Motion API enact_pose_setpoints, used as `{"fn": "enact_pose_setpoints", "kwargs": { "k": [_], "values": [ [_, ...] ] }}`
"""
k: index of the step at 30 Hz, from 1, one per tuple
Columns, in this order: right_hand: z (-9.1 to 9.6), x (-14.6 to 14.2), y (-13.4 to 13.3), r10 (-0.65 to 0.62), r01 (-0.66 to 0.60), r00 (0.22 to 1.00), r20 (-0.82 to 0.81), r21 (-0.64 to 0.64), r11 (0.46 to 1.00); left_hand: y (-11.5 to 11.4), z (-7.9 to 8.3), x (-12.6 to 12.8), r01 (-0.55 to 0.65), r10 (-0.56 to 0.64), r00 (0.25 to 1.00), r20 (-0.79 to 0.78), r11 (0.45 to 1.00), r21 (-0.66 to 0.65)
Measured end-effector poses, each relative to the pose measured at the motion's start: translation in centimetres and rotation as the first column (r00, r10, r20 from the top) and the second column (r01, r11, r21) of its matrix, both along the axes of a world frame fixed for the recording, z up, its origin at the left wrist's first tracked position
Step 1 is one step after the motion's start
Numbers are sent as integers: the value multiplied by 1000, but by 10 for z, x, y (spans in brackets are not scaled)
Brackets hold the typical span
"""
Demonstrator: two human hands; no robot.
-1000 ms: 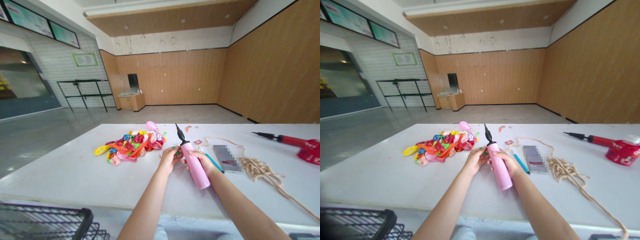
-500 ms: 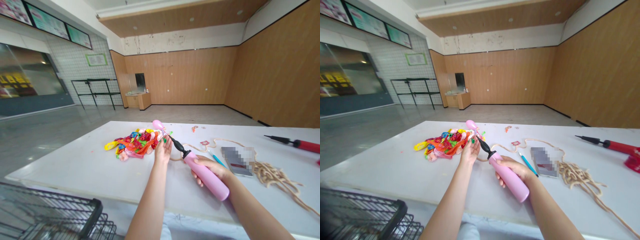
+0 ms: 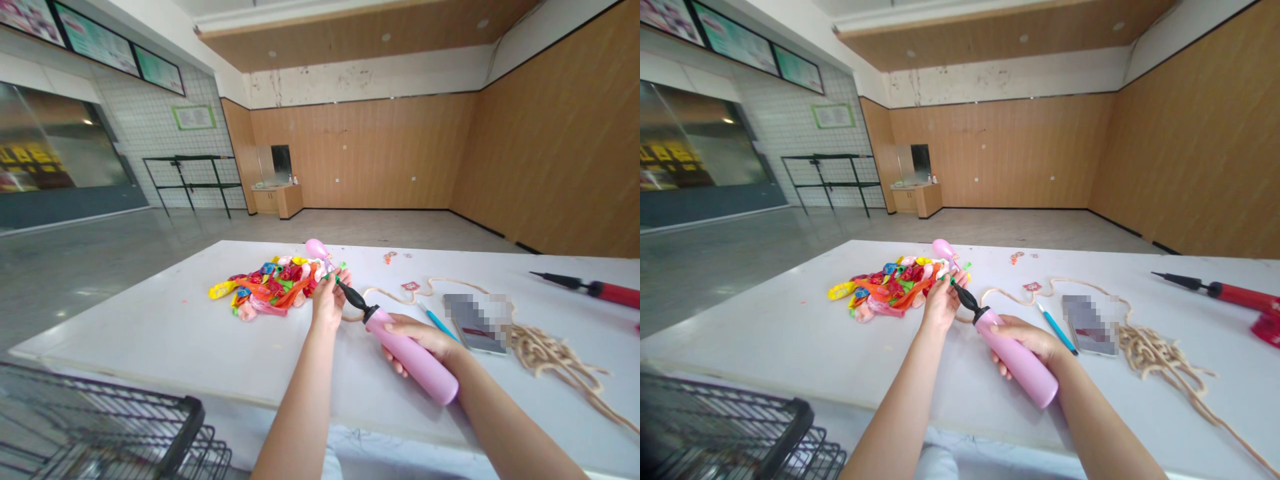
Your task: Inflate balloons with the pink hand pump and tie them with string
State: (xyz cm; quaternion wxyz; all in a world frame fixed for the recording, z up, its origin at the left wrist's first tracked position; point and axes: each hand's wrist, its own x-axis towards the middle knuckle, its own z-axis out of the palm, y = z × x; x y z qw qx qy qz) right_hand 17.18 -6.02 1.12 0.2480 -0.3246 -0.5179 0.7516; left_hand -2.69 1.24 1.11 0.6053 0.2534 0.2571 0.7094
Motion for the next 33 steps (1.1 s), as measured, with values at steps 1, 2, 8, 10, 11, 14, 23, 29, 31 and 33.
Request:
{"fn": "enact_pose_setpoints", "kwargs": {
  "k": [1,2,8,10,11,14,23,29,31,33],
  "values": [
    [-1,0,1,6,-5,1000,-6,7,1000,-1,1,1,11,-11,1000,-10,1000,3],
    [-1,0,1,11,-11,1000,-12,14,1000,-3,2,2,25,-25,1000,-15,1000,6],
    [-2,-1,1,-13,14,999,-40,27,1000,-6,4,5,118,-118,993,-24,993,-9],
    [-1,-1,0,-21,23,999,-48,37,999,-7,4,5,134,-134,991,-22,991,-22],
    [0,-2,-1,-27,29,998,-50,43,999,-8,4,6,143,-144,989,-18,989,-31],
    [0,-2,-1,-58,61,997,-50,59,996,-10,6,8,178,-180,984,-17,982,-60],
    [-4,-4,4,-23,31,997,-80,97,995,-13,5,12,193,-196,978,-74,980,-48],
    [-9,-7,7,-33,42,995,-96,98,994,-13,3,13,204,-205,973,-107,979,-24],
    [-10,-8,7,-49,58,993,-109,80,995,-12,3,12,230,-231,972,-41,973,-36],
    [-10,-9,7,-54,63,991,-120,71,995,-11,4,11,248,-248,969,12,968,-34]
  ]
}}
